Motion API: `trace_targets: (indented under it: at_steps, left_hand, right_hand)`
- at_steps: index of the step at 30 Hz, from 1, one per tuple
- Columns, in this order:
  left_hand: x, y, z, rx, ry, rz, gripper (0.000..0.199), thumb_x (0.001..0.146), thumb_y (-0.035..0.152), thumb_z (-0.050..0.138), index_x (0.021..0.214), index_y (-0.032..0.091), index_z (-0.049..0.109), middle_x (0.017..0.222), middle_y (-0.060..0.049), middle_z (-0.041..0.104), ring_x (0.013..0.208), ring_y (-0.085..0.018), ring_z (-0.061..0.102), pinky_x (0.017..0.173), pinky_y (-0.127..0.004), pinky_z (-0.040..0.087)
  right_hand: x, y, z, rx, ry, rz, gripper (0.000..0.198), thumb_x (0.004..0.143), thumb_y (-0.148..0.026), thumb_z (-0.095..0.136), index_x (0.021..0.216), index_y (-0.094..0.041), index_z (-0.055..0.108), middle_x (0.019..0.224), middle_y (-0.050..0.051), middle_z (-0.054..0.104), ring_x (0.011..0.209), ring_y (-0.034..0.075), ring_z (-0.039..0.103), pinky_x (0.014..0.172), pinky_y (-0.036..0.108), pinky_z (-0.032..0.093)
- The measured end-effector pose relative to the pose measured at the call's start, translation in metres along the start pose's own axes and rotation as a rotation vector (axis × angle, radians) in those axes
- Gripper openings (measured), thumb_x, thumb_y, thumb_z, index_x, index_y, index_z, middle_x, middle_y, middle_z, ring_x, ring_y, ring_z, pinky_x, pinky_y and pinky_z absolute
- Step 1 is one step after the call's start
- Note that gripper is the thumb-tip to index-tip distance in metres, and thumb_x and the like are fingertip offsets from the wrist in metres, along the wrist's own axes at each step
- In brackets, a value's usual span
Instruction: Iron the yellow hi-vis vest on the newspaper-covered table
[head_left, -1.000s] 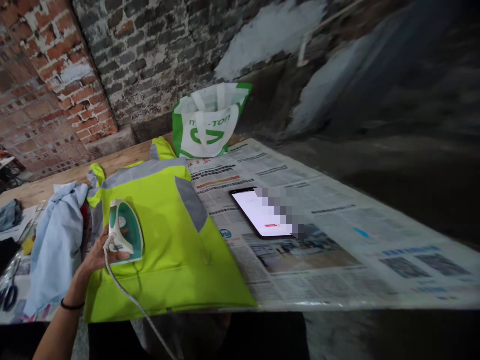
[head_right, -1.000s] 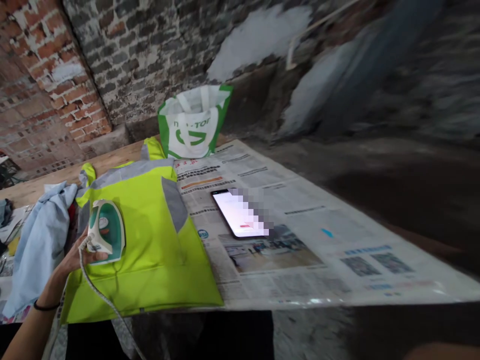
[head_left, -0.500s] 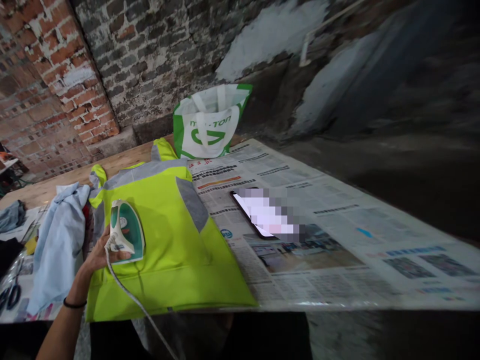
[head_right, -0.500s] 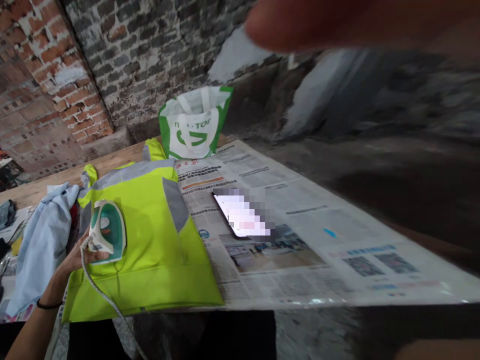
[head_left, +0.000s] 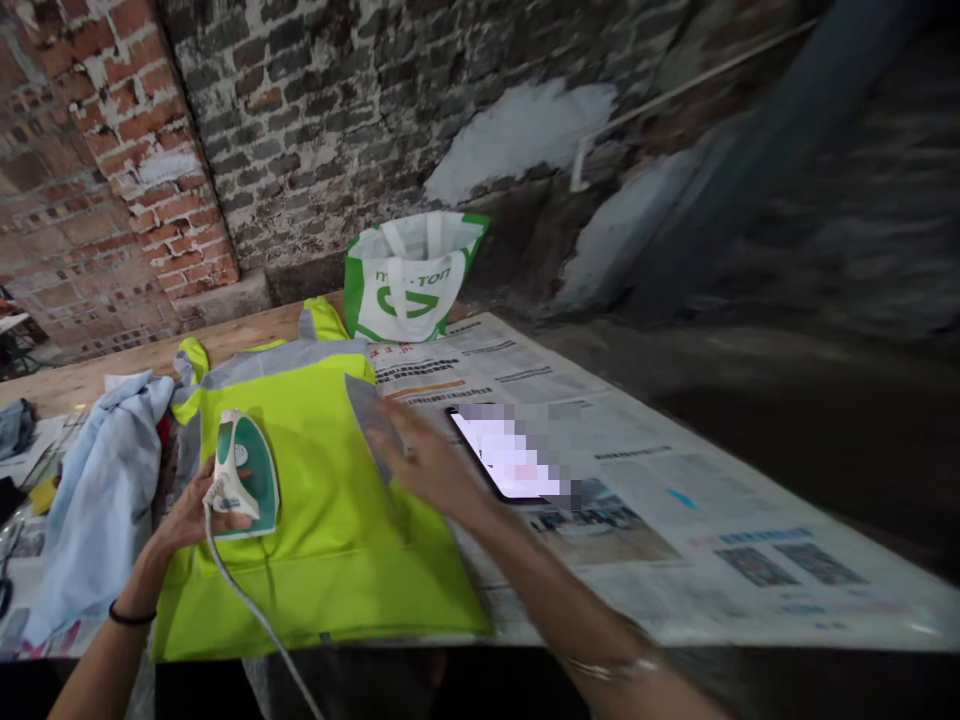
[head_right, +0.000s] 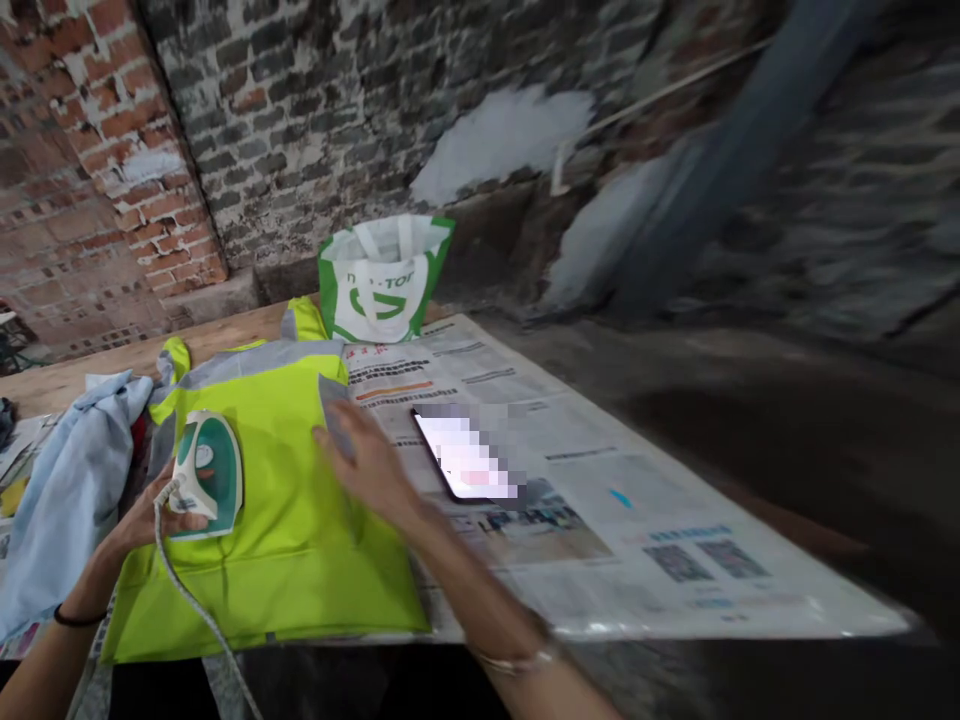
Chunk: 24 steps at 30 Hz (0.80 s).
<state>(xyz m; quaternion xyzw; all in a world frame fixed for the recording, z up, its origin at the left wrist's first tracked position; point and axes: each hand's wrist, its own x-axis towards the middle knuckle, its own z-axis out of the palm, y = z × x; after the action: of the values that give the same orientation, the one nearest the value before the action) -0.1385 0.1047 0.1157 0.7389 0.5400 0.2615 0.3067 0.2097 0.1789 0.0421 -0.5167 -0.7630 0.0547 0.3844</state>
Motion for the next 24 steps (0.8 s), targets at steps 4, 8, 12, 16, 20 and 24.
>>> trace_targets:
  at_steps: [4,8,12,16,20,24]
  left_hand:
    - [0.004,0.001,0.001,-0.002,0.002,0.004,0.058,0.063,0.047,0.091,0.114,0.023,0.078,0.127,-0.011,0.062,0.1,-0.025,0.065,0.086,-0.038,0.061]
    - [0.036,-0.004,0.002,-0.024,-0.004,0.005,0.055,0.058,0.043,0.093,0.107,0.023,0.079,0.126,-0.01,0.062,0.102,-0.026,0.065,0.089,-0.04,0.06]
    - [0.102,-0.015,0.005,-0.088,-0.002,-0.005,0.064,0.054,0.048,0.094,0.109,0.021,0.076,0.116,-0.01,0.067,0.09,-0.024,0.067,0.085,-0.044,0.061]
    - [0.153,-0.018,0.011,-0.156,-0.019,-0.002,0.079,0.052,0.058,0.093,0.115,0.016,0.071,0.111,-0.01,0.07,0.09,-0.026,0.069,0.087,-0.05,0.061]
    - [0.141,-0.008,0.016,-0.141,-0.073,0.019,0.077,0.053,0.058,0.093,0.115,0.018,0.072,0.116,-0.01,0.067,0.095,-0.026,0.068,0.093,-0.051,0.059]
    - [0.079,0.017,0.027,-0.081,-0.164,0.065,0.062,0.055,0.046,0.096,0.111,0.027,0.077,0.13,-0.008,0.065,0.115,-0.032,0.063,0.108,-0.054,0.051]
  right_hand:
    - [-0.014,-0.014,0.031,-0.123,-0.212,-0.125,0.054,0.104,-0.045,0.043,0.147,-0.017,0.058,0.159,0.015,0.048,0.151,0.033,0.037,0.12,0.054,0.033]
    - [-0.027,-0.006,0.047,-0.174,-0.292,-0.034,0.063,0.104,-0.051,0.039,0.15,-0.011,0.054,0.16,0.017,0.046,0.15,0.034,0.038,0.121,0.054,0.031]
    - [-0.029,0.001,0.05,-0.206,-0.242,0.077,0.063,0.106,-0.042,0.027,0.154,-0.007,0.049,0.163,0.018,0.041,0.151,0.031,0.037,0.123,0.052,0.029]
    - [-0.025,0.0,0.051,-0.257,-0.215,0.211,0.059,0.106,-0.033,0.023,0.157,-0.013,0.046,0.16,0.017,0.046,0.152,0.033,0.035,0.121,0.061,0.025]
    - [-0.021,-0.001,0.049,-0.235,-0.266,0.246,0.058,0.105,-0.028,0.026,0.157,-0.013,0.045,0.162,0.014,0.044,0.152,0.029,0.034,0.122,0.057,0.026]
    - [-0.017,0.004,0.043,-0.193,-0.297,0.252,0.055,0.103,-0.023,0.033,0.154,-0.013,0.049,0.162,0.013,0.044,0.152,0.027,0.035,0.122,0.05,0.028]
